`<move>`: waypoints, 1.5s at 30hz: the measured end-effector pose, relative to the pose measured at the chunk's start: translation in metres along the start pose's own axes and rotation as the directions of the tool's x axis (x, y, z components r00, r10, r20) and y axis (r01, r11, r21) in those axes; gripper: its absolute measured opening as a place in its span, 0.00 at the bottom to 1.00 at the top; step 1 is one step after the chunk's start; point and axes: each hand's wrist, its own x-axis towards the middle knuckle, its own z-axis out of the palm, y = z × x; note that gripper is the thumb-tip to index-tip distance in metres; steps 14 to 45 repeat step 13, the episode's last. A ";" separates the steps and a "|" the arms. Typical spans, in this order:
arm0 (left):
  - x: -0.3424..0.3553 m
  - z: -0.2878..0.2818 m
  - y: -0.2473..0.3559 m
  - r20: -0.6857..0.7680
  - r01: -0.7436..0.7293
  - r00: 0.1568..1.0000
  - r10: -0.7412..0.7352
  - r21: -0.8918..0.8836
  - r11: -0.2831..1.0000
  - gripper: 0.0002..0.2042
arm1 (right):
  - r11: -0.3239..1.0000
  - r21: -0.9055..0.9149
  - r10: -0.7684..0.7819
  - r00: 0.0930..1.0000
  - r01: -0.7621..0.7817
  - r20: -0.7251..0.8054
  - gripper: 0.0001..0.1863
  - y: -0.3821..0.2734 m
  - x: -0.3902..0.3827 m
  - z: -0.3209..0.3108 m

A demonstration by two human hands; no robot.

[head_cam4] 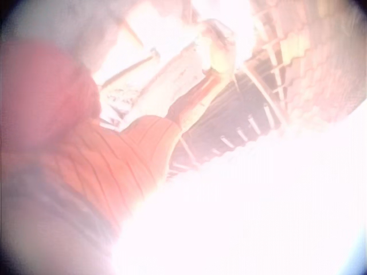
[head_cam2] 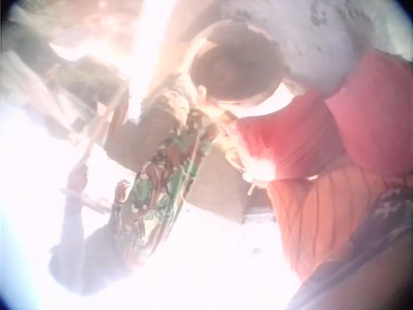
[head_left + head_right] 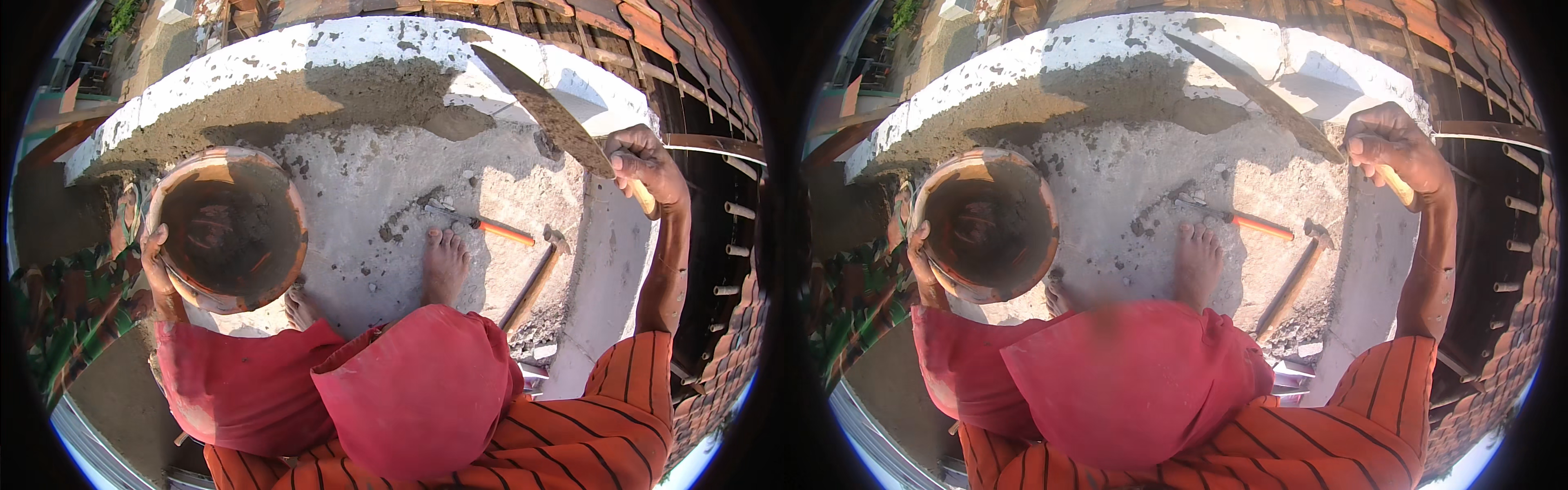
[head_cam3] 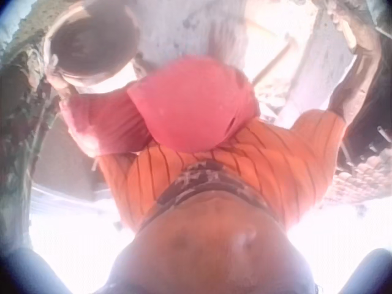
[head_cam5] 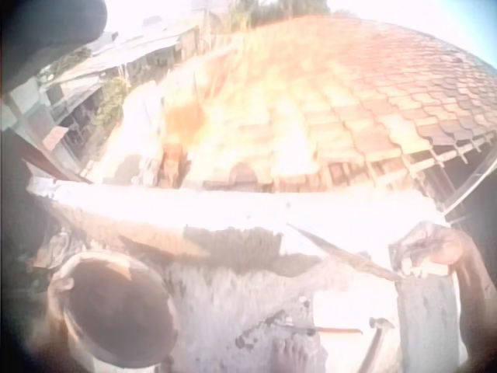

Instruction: The person scoops wet cement from a bucket using a trowel and spreads it onto a rooftop surface. The person repeatedly scoops and smooths the cement along the edge of the roof.

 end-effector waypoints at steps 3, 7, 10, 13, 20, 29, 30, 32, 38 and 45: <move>-0.012 0.071 0.014 0.186 0.144 0.979 -0.089 -0.309 0.940 0.20 | 0.968 -0.243 -0.098 0.985 0.062 -0.140 0.21 -0.016 -0.074 -0.016; -0.004 0.028 0.019 0.077 0.035 0.997 -0.021 -0.185 0.982 0.19 | 0.860 -0.509 -0.027 0.992 -0.039 -0.122 0.15 0.047 -0.023 0.016; 0.012 0.028 0.002 0.064 0.017 0.998 -0.008 -0.137 0.990 0.18 | 0.725 -0.686 -0.212 0.968 0.063 -0.134 0.13 0.105 0.000 0.055; 0.018 0.012 -0.006 0.026 0.020 1.000 -0.017 -0.104 0.994 0.16 | 0.847 -0.527 0.066 0.997 -0.069 -0.025 0.19 0.148 0.042 0.061; 0.018 0.012 -0.006 0.026 0.020 1.000 -0.017 -0.104 0.994 0.16 | 0.847 -0.527 0.066 0.997 -0.069 -0.025 0.19 0.148 0.042 0.061; 0.018 0.012 -0.006 0.026 0.020 1.000 -0.017 -0.104 0.994 0.16 | 0.847 -0.527 0.066 0.997 -0.069 -0.025 0.19 0.148 0.042 0.061; 0.018 0.012 -0.006 0.026 0.020 1.000 -0.017 -0.104 0.994 0.16 | 0.847 -0.527 0.066 0.997 -0.069 -0.025 0.19 0.148 0.042 0.061; 0.018 0.012 -0.006 0.026 0.020 1.000 -0.017 -0.104 0.994 0.16 | 0.847 -0.527 0.066 0.997 -0.069 -0.025 0.19 0.148 0.042 0.061; 0.018 0.012 -0.006 0.026 0.020 1.000 -0.017 -0.104 0.994 0.16 | 0.847 -0.527 0.066 0.997 -0.069 -0.025 0.19 0.148 0.042 0.061; 0.018 0.012 -0.006 0.026 0.020 1.000 -0.017 -0.104 0.994 0.16 | 0.847 -0.527 0.066 0.997 -0.069 -0.025 0.19 0.148 0.042 0.061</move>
